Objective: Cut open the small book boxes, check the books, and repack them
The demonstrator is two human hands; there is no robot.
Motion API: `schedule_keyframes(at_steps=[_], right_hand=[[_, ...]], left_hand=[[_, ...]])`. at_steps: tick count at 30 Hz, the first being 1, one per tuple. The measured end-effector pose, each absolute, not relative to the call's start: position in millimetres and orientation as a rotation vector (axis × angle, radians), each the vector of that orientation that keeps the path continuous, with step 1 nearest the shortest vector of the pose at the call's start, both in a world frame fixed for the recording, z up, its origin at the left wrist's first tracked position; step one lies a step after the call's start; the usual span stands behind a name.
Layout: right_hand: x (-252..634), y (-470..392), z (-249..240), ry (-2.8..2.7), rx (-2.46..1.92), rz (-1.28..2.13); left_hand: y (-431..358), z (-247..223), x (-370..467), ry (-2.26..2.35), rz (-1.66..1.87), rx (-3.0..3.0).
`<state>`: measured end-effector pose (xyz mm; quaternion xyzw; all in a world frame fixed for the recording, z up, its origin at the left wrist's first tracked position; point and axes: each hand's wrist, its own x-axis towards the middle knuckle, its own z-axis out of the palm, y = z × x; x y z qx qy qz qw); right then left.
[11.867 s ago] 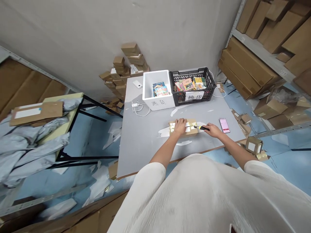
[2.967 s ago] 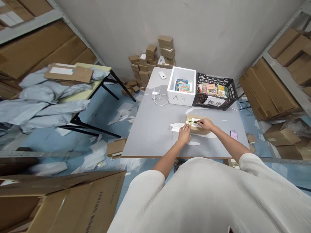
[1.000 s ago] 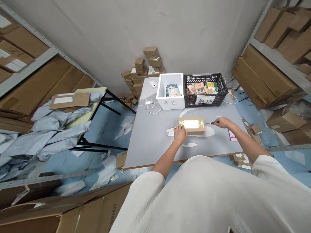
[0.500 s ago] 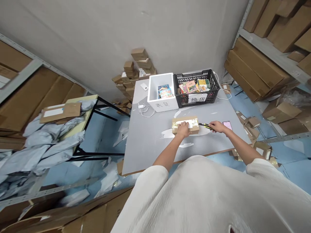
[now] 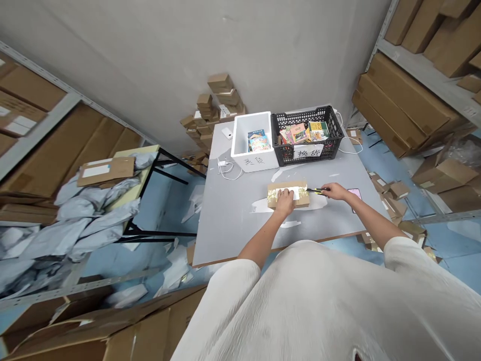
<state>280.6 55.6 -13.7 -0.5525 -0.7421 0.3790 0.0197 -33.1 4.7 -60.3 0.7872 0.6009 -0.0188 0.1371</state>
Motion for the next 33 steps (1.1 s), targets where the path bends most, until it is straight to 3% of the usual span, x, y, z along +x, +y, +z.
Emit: schedule_keyframes(at_steps=[9, 12, 17, 21, 29, 33], right_hand=[[250, 93, -11, -2.947, -1.451, 0.52], [253, 95, -18, -2.871, -1.475, 0.662], [279, 70, -44, -2.47, -1.573, 1.289], [295, 38, -62, -2.197, -1.563, 1.567], [308, 12, -64, -1.739, -1.749, 1.514], [300, 5, -50, -1.772, -1.697, 1.384]], left_hand=[[-9, -73, -38, 1.751, 0.097, 2.331], [-9, -75, -40, 1.752, 0.125, 2.323], [-4, -77, -40, 1.742, 0.117, 2.308], [-1, -75, -39, 1.748, 0.095, 2.27], [2, -55, -38, 1.81, 0.152, 2.183], [11, -44, -34, 1.856, 0.146, 2.217]])
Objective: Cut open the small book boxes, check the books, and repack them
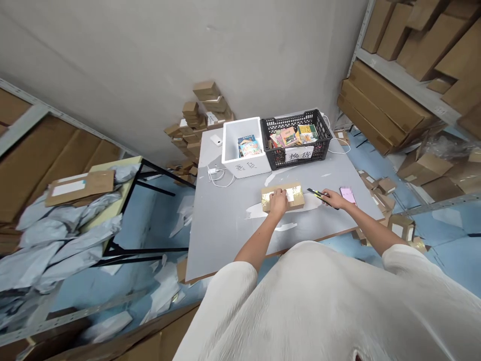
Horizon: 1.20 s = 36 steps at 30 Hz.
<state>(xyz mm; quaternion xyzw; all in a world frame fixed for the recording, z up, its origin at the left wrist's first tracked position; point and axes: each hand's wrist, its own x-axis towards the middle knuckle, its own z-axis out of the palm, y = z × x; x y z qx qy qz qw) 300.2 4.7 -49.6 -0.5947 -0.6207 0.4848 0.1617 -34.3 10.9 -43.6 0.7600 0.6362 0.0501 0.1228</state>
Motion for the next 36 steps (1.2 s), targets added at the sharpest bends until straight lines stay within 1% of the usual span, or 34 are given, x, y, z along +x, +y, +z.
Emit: schedule_keyframes(at_steps=[3, 8, 14, 18, 24, 29, 33, 36], right_hand=[[289, 0, -39, -1.94, -1.677, 1.184], [271, -5, -30, -2.264, -1.646, 0.816], [258, -4, -22, -2.457, -1.772, 0.573], [255, -3, -24, -2.447, -1.828, 0.557], [247, -2, -45, -2.305, -1.767, 0.662], [244, -1, -57, -2.28, -1.781, 0.619], [254, -4, -59, -2.29, -1.782, 0.543], [266, -1, -60, -2.257, -1.79, 0.551]], left_hand=[[19, -42, -32, 1.869, 0.201, 2.226], [29, -53, -28, 1.832, 0.228, 2.233], [41, -62, -28, 1.824, 0.134, 2.2], [35, -63, -31, 1.788, 0.186, 2.239], [18, -62, -34, 1.787, 0.334, 2.19], [16, -62, -35, 1.787, 0.332, 2.163], [14, -64, -36, 1.802, 0.317, 2.19], [11, -67, -37, 1.804, 0.308, 2.201]])
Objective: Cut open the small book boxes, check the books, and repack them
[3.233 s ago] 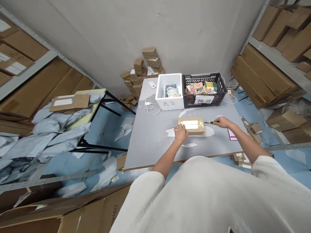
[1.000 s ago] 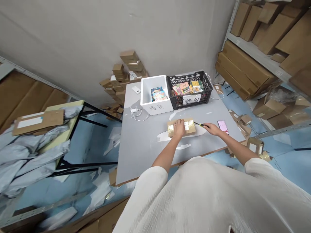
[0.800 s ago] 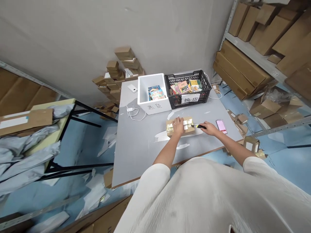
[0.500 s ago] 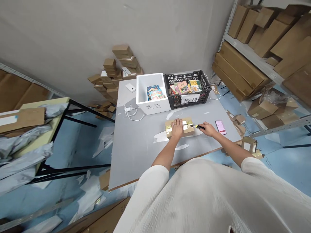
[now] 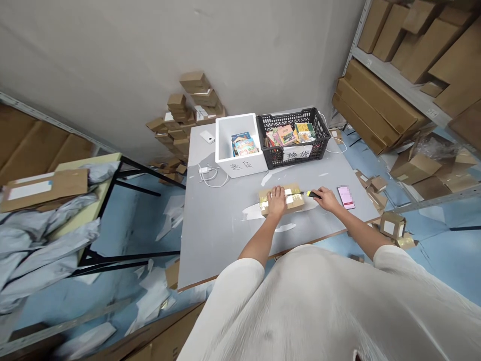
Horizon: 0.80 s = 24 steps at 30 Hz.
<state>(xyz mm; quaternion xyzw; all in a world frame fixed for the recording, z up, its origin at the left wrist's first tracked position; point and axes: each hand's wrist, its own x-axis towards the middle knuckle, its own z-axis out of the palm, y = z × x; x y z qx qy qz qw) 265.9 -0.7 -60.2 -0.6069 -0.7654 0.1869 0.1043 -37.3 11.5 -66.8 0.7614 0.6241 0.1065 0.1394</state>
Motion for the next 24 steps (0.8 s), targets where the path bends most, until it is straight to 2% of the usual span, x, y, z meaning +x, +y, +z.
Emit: schedule_keyframes(at_steps=[8, 18, 24], right_hand=[[284, 20, -61, -1.966, -1.89, 0.633], [192, 61, -61, -2.171, -1.487, 0.819], [164, 69, -64, -2.27, -1.572, 0.858]], left_hand=[[5, -66, -39, 1.786, 0.253, 2.154], [-50, -54, -76, 1.879, 0.259, 2.095], [-72, -59, -90, 2.058, 0.267, 1.91]])
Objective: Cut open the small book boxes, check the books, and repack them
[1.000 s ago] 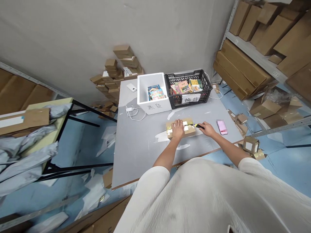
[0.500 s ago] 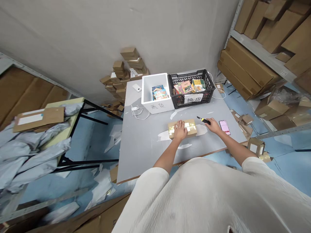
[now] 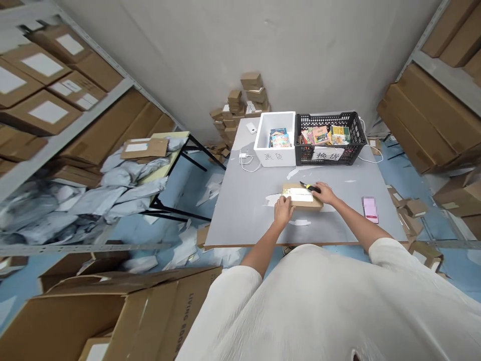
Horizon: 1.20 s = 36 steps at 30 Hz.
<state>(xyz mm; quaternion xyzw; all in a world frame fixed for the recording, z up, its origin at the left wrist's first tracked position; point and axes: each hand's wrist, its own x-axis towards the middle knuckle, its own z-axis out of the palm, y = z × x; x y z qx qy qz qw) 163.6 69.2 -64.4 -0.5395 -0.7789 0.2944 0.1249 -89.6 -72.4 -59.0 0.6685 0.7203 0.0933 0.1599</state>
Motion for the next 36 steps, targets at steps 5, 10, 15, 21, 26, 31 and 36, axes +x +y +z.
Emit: schedule_keyframes(at_steps=[5, 10, 15, 21, 26, 31, 36], right_hand=[[173, 56, -66, -2.212, -1.61, 0.937], [177, 22, -64, -1.971, -1.632, 1.086], [169, -6, -64, -1.793, -1.536, 1.275], [176, -13, -69, -1.524, -1.583, 1.543], [200, -3, -63, -1.389, -1.747, 1.327], [211, 5, -61, -1.369, -1.713, 1.287], [189, -7, -69, -1.36, -1.556, 1.432]], left_hand=[[-58, -66, -90, 2.13, 0.37, 1.446], [-34, -69, -86, 2.06, 0.544, 1.3], [-15, -68, -78, 1.938, 0.58, 1.499], [2, -61, -41, 1.885, 0.368, 1.815], [-6, -60, -19, 1.87, 0.135, 1.969], [-5, -50, -38, 1.712, -0.041, 2.145], [1, -33, -59, 1.66, -0.131, 2.213]])
